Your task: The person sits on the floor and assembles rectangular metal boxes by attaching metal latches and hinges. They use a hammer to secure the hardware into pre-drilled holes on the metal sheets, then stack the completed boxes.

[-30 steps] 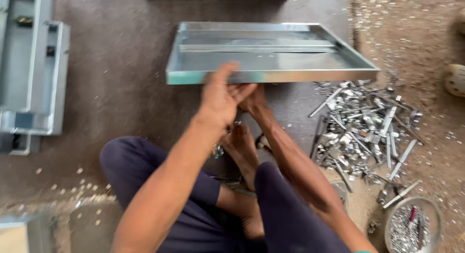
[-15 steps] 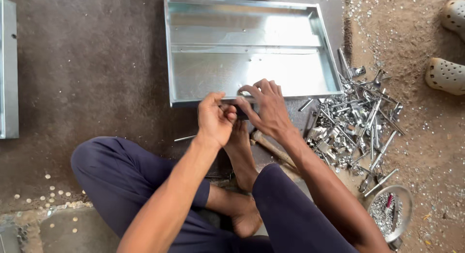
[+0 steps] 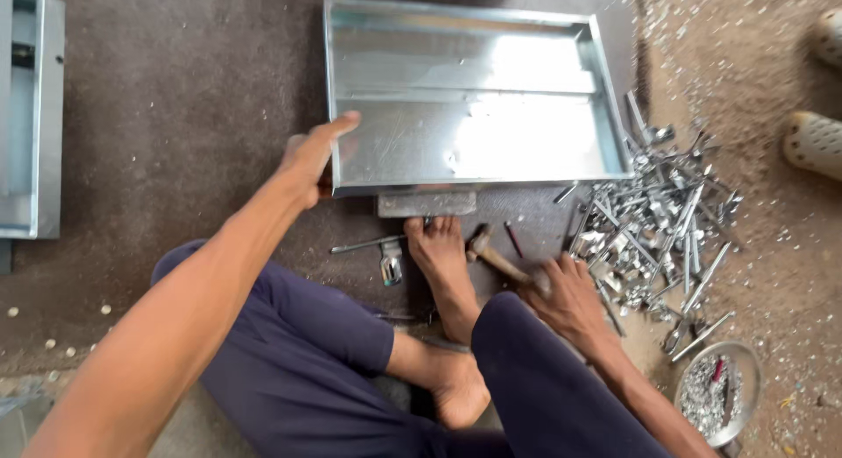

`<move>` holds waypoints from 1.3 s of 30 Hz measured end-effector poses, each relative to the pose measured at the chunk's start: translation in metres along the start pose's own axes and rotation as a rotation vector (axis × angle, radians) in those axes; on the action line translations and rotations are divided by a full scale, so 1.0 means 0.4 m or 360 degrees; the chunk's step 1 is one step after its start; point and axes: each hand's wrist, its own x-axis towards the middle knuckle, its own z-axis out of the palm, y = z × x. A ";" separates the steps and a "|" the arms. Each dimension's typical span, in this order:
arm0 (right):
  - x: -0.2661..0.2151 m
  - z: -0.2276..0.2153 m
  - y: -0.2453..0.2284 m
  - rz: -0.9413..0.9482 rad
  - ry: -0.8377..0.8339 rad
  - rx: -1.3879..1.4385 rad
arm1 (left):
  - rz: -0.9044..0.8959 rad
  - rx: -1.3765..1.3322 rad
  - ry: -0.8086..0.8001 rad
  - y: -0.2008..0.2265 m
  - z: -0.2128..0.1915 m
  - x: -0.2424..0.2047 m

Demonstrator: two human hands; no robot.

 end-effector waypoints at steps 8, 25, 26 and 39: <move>-0.146 -0.022 0.066 0.0218 -0.0043 0.0644 | 0.0488 0.0431 0.0278 -0.030 0.066 -0.016; -0.028 -0.023 -0.069 -0.0055 0.0192 0.1240 | 0.0856 0.0888 0.0451 -0.051 0.069 -0.044; -0.027 -0.029 -0.066 -0.0060 0.0244 0.1252 | 0.0863 0.0849 0.0433 -0.043 0.060 -0.046; -0.052 0.078 0.003 0.0001 0.0407 0.1167 | 0.0994 0.0824 0.0435 -0.047 0.071 -0.065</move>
